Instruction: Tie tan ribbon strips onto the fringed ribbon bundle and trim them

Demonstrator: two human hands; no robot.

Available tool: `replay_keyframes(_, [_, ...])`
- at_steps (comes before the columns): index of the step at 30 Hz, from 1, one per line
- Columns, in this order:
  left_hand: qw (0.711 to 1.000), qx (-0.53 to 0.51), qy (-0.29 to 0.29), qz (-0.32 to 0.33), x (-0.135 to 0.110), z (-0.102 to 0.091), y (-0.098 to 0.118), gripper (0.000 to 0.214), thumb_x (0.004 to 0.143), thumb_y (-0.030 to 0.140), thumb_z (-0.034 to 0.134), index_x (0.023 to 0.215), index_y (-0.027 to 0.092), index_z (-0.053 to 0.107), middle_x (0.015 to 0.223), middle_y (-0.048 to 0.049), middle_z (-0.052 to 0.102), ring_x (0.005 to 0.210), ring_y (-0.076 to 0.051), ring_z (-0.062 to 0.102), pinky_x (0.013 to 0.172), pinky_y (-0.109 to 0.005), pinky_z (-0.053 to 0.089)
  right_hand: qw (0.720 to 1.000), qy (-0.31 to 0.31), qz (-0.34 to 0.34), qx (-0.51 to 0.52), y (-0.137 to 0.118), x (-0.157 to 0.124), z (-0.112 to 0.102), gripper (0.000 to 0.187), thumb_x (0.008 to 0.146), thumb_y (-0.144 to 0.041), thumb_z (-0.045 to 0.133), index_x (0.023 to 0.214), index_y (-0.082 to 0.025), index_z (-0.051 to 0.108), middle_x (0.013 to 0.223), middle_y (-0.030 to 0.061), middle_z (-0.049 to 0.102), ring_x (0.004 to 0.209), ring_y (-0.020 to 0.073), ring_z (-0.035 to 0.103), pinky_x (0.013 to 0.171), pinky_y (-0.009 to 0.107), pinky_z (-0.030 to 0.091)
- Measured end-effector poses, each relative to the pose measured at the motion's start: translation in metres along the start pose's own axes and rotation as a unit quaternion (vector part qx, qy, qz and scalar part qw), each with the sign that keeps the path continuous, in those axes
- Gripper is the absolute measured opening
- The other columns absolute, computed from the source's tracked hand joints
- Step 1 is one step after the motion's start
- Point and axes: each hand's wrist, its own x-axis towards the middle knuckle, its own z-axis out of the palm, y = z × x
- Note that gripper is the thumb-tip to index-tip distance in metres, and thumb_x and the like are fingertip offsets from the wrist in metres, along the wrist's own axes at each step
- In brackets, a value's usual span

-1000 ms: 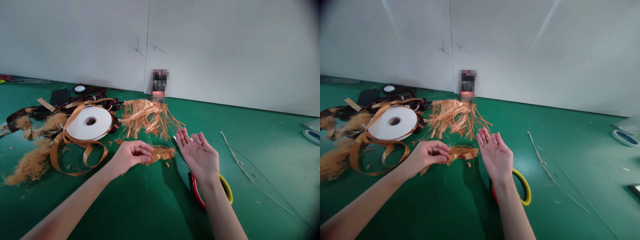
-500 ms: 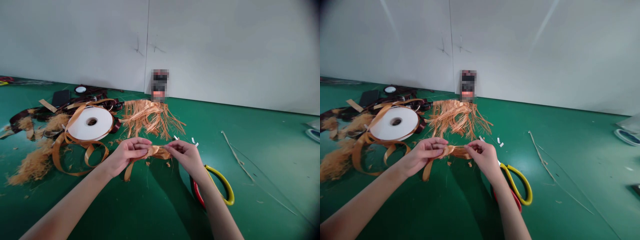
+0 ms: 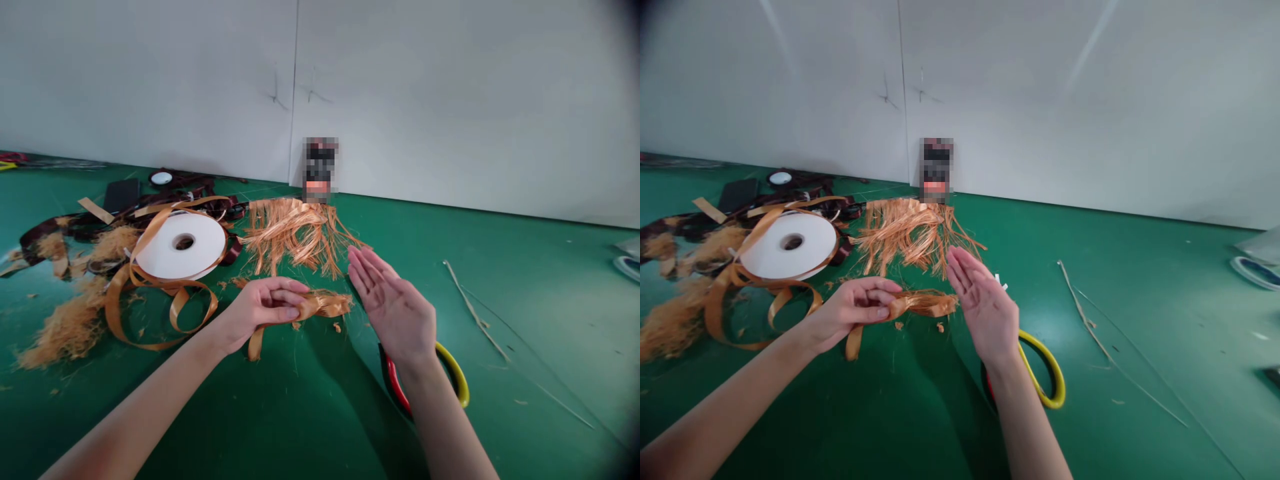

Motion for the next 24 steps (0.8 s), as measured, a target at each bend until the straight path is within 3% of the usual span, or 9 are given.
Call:
replay_keyframes(4, [1.000, 0.001, 0.003, 0.008, 0.0007, 0.0018, 0.0004, 0.030, 0.064, 0.014, 0.083, 0.094, 0.017, 0.075, 0.082, -0.0033, 0.076, 0.077, -0.015, 0.072, 0.072, -0.021, 0.058, 0.995, -0.051, -0.022, -0.087, 0.0074, -0.0044, 0.0037, 0.037, 0.070, -0.021, 0.078, 0.106, -0.029, 0.075, 0.146, 0.0005, 0.052, 0.142, 0.0254, 0.037, 0.118, 0.044, 0.028])
replay_keyframes(6, [1.000, 0.001, 0.000, 0.010, 0.0012, 0.0024, 0.0001, 0.030, 0.064, 0.015, 0.083, 0.093, 0.018, 0.075, 0.081, -0.0030, 0.076, 0.077, -0.015, 0.072, 0.074, -0.022, 0.057, 0.980, -0.090, -0.028, -0.176, 0.0092, -0.0062, 0.0039, 0.036, 0.072, -0.023, 0.079, 0.107, -0.031, 0.075, 0.150, 0.0003, 0.048, 0.142, 0.0258, 0.037, 0.118, 0.047, 0.027])
replay_keyframes(9, [1.000, 0.002, -0.004, 0.012, 0.0019, 0.0025, -0.0015, 0.029, 0.066, 0.015, 0.082, 0.093, 0.018, 0.075, 0.082, -0.0032, 0.077, 0.078, -0.015, 0.072, 0.075, -0.023, 0.057, 0.961, -0.125, -0.039, -0.244, 0.0097, -0.0072, 0.0031, 0.016, 0.079, -0.028, 0.075, 0.094, -0.031, 0.078, 0.143, 0.0017, 0.055, 0.136, 0.0244, 0.046, 0.116, 0.046, 0.031])
replay_keyframes(11, [1.000, 0.003, -0.004, 0.013, 0.0023, 0.0021, -0.0029, 0.028, 0.066, 0.015, 0.083, 0.093, 0.017, 0.075, 0.081, -0.0030, 0.076, 0.078, -0.015, 0.072, 0.074, -0.022, 0.057, 0.960, -0.127, -0.040, -0.245, 0.0089, -0.0068, 0.0026, 0.006, 0.080, -0.028, 0.074, 0.083, -0.029, 0.079, 0.135, 0.0031, 0.062, 0.130, 0.0241, 0.053, 0.112, 0.045, 0.036])
replay_keyframes(16, [1.000, 0.004, -0.005, 0.014, 0.0023, 0.0021, -0.0038, 0.027, 0.066, 0.015, 0.084, 0.092, 0.019, 0.075, 0.080, -0.0013, 0.076, 0.076, -0.013, 0.071, 0.072, -0.019, 0.057, 0.967, -0.119, -0.032, -0.225, 0.0057, -0.0053, 0.0023, 0.006, 0.080, -0.030, 0.074, 0.077, -0.027, 0.078, 0.118, 0.0061, 0.072, 0.112, 0.0234, 0.064, 0.102, 0.044, 0.045])
replay_keyframes(24, [1.000, 0.005, 0.003, 0.020, 0.0035, 0.0039, -0.0035, 0.024, 0.066, 0.017, 0.084, 0.089, 0.018, 0.076, 0.078, -0.0024, 0.077, 0.073, -0.013, 0.071, 0.071, -0.020, 0.057, 0.977, -0.108, -0.028, -0.180, 0.0086, -0.0040, -0.0013, 0.014, 0.080, -0.032, 0.073, 0.069, -0.024, 0.075, 0.096, 0.0060, 0.071, 0.097, 0.0199, 0.063, 0.087, 0.036, 0.048])
